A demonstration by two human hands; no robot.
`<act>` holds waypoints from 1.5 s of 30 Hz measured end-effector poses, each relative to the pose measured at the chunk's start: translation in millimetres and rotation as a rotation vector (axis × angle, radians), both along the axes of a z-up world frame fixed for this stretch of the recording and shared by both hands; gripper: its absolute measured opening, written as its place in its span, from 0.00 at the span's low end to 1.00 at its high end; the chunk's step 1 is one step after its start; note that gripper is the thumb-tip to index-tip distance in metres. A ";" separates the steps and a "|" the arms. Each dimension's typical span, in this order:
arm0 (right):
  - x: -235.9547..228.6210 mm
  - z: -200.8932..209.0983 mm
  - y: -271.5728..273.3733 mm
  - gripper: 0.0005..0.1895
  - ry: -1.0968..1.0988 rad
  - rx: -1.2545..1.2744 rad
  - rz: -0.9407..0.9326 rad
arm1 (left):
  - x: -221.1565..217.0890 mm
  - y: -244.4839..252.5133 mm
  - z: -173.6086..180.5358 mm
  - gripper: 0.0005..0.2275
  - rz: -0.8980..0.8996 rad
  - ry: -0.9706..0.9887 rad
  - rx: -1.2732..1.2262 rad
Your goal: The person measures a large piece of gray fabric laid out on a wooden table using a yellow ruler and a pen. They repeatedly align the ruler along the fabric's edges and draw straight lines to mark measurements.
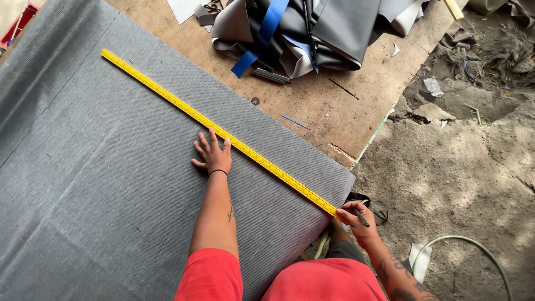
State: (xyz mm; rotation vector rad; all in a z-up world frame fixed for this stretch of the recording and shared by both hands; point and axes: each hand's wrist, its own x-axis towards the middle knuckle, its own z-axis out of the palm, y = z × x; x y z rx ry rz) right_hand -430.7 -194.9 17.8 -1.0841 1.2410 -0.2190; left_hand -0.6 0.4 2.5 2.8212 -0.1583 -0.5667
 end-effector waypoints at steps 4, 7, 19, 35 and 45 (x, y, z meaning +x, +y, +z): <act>-1.3 -2.3 -1.9 0.17 -0.004 -0.008 0.003 | 0.3 -0.7 0.0 0.30 0.000 0.002 -0.004; -4.4 -2.1 -0.4 0.17 -0.003 -0.002 -0.001 | -1.1 0.9 -1.5 0.30 0.000 0.007 -0.003; 0.3 3.4 -1.5 0.18 -0.020 -0.021 0.020 | 0.2 1.1 -1.4 0.30 0.011 -0.015 -0.030; 0.9 14.5 -1.1 0.17 0.005 -0.015 0.084 | 2.4 -12.6 12.2 0.29 0.042 0.070 0.074; -3.7 4.4 -4.7 0.17 0.031 -0.018 0.092 | 3.5 -10.8 17.5 0.29 0.036 0.077 0.075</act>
